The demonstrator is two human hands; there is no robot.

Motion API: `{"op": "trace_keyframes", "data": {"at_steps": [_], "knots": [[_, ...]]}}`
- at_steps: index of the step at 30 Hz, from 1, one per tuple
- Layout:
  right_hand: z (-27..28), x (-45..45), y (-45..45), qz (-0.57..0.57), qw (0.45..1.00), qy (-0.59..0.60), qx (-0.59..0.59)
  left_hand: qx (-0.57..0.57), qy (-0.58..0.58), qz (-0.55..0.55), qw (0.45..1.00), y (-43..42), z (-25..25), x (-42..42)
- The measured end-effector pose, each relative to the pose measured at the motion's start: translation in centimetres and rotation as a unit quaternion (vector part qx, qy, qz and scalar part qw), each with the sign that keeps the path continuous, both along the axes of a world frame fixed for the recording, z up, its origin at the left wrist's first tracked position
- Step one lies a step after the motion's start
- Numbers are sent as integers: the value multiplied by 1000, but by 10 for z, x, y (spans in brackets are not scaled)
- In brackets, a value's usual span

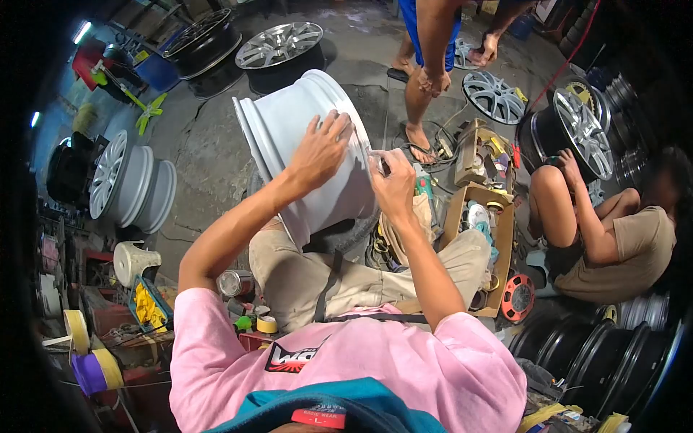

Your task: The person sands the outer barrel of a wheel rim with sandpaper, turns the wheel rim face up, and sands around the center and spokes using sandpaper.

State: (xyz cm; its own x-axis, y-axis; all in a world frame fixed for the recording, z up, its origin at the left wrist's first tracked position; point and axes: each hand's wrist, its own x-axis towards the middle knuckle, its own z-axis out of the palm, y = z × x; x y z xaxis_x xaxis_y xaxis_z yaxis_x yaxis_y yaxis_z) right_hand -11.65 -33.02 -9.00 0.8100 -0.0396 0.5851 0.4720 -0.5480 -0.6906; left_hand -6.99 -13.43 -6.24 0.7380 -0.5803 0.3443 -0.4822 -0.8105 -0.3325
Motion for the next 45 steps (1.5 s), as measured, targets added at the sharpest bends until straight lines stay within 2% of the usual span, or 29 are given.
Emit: {"op": "trace_keyframes", "data": {"at_steps": [1, 4, 6, 8, 10, 12, 14, 16, 18, 19, 20, 22, 23, 24, 26, 27, 28, 31, 35, 39, 42, 43, 45], "knots": [[-6, 6, 5, -4, 1000, -29, -1, 41, 5, 10, 999, -2, -3, -6], [-16, 12, 16, -16, 997, -68, -28, 32, -9, -33, 999, 1, -12, -17], [-18, 15, 22, -11, 998, -44, -50, 29, -13, -34, 999, 11, -13, -10], [-16, 28, 30, -18, 991, -90, -94, -18, -15, -36, 999, 22, -5, 2], [-8, 41, 38, -5, 992, -88, -90, -8, -18, -17, 1000, 30, 9, 14], [1, 46, 43, -14, 989, -71, -131, -44, 17, 25, 999, 41, 19, 25], [-9, 39, 36, -4, 988, -79, -130, -59, -24, 25, 998, 59, 33, 35], [-19, 23, 28, 7, 992, -58, -110, -128, 79, 92, 984, 81, 68, 38], [-22, 27, 29, 10, 991, -74, -109, -218, 95, 121, 964, 111, 81, 49], [-15, 34, 32, 8, 989, -78, -122, -323, 95, 116, 934, 124, 80, 51], [-7, 45, 37, 7, 987, -87, -135, -324, 95, 117, 934, 134, 78, 57], [-3, 55, 45, -12, 983, -107, -151, -547, 193, 82, 811, 149, 74, 64], [-5, 53, 44, -20, 982, -106, -153, -581, 211, 100, 780, 154, 70, 67], [-7, 51, 43, -26, 982, -106, -156, -583, 208, 100, 779, 156, 65, 69], [-18, 33, 38, -13, 984, -100, -149, -586, 125, 102, 794, 155, 47, 71], [-24, 29, 39, -36, 984, -100, -141, -627, 104, 75, 768, 149, 43, 71], [-30, 25, 38, -62, 985, -95, -133, -630, 107, 78, 765, 149, 40, 72], [-13, 65, 45, -47, 977, -128, -161, -629, 69, 83, 770, 142, 41, 74], [17, 104, 66, -12, 966, -133, -221, -642, 63, 90, 759, 144, 43, 69], [5, 82, 49, 16, 973, -111, -203, -649, 43, 67, 757, 140, 44, 67], [17, 102, 55, 24, 964, -114, -238, -646, 48, 38, 760, 136, 44, 66], [24, 113, 61, 20, 953, -100, -285, -645, 51, 42, 761, 139, 43, 68], [27, 108, 66, 28, 956, -110, -270, -646, 51, 48, 760, 146, 41, 69]]}}
